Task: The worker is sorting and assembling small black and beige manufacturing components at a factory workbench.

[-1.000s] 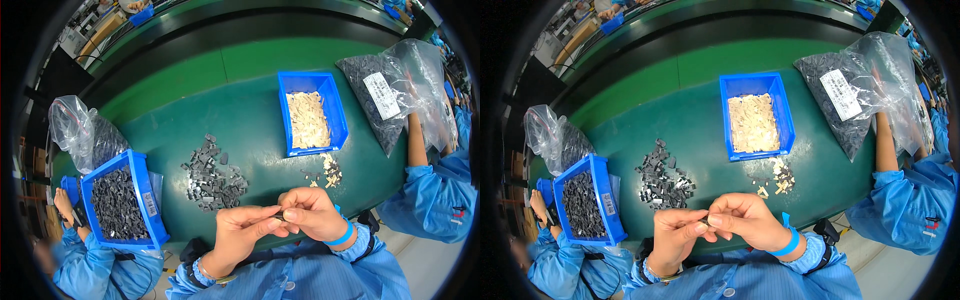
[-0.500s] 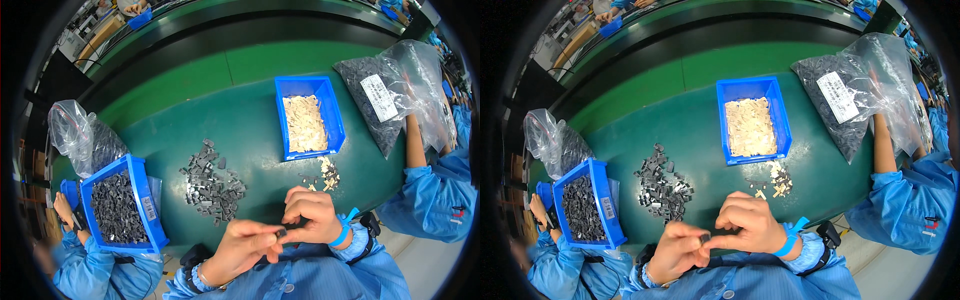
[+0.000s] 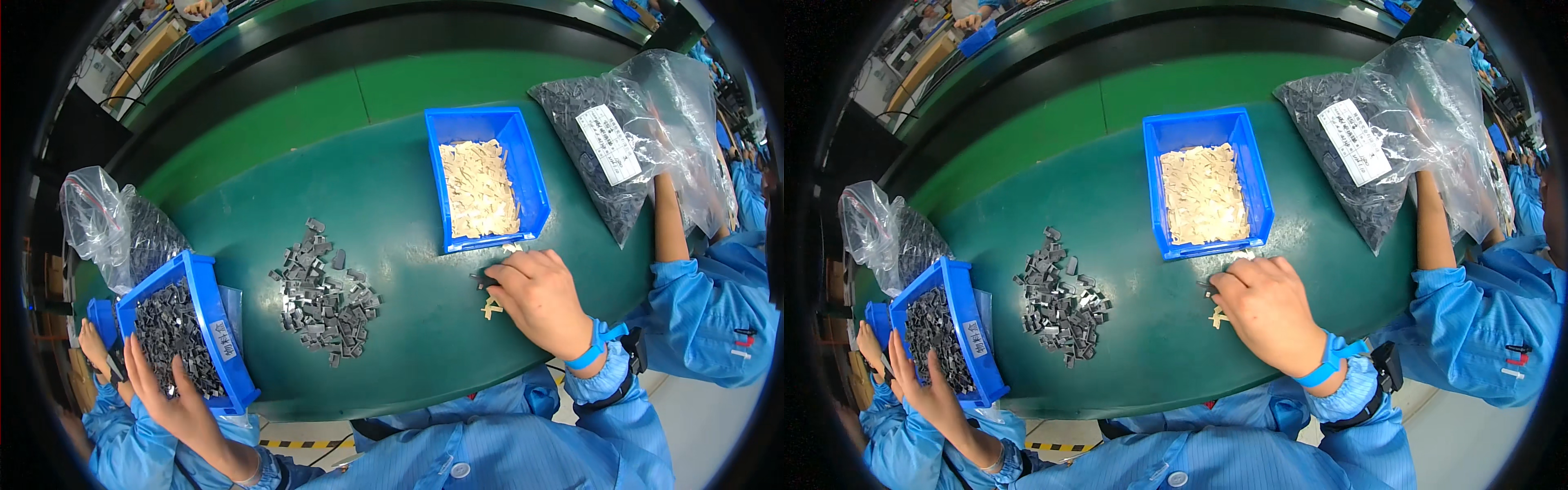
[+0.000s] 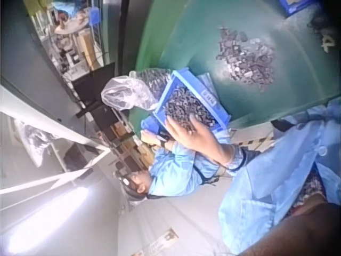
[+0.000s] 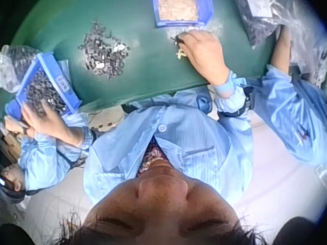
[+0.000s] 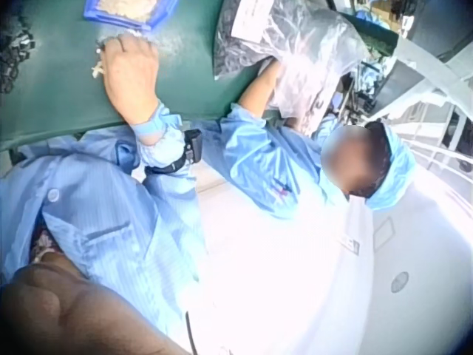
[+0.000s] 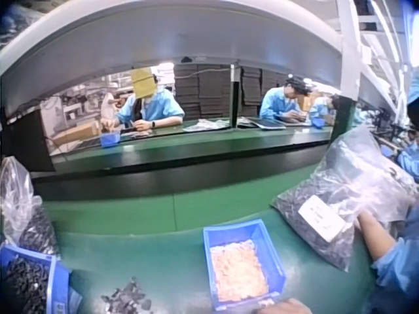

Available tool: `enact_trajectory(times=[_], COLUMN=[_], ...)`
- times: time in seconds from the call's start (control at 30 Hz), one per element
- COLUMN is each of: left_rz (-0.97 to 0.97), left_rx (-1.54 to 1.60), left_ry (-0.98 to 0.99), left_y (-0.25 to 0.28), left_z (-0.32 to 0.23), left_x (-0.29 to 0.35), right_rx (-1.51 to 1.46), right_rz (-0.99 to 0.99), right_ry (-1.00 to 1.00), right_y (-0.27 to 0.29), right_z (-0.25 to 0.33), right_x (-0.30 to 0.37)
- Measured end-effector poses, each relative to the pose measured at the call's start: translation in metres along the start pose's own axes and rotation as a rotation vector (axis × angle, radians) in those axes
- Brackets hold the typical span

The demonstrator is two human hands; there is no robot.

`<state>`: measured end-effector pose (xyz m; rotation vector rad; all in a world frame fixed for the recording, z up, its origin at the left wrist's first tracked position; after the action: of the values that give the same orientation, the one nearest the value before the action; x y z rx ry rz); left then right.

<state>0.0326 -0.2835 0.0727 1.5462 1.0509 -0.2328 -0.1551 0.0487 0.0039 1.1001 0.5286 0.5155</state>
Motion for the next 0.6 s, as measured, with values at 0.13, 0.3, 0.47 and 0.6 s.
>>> enact_trajectory(times=[0.13,0.3,0.47,0.6], left_rz=[0.062,0.413,0.715,0.955], left_rx=[0.022,0.662,1.162,1.396], left_ry=[-0.187,-0.208,0.020,0.330], left_y=[-0.014,-0.047,-0.076,-0.094], left_z=[-0.037,-0.108,-0.138,-0.151], left_x=[0.011,0.042,0.066,0.086], right_rx=[0.058,0.016,-0.021,-0.030], right_rz=[-0.014,-0.016,0.009,-0.080], right_ry=[-0.029,-0.098,-0.080,0.011], right_y=[-0.011,-0.012,-0.008,-0.012], right_z=[0.012,0.002,0.009,0.008], right_x=[-0.008,-0.004,-0.009,-0.008])
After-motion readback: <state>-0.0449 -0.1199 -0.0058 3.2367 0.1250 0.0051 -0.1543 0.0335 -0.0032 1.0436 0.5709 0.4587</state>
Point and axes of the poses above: each hand's wrist, its own x-axis away from the middle knuckle, its own y-axis out of the back of the hand, z = x × y, the point moved 3 cm from there along -x, towards the middle knuckle, and after that the axes turned 6 degrees about -y, right-handed, at the moved point
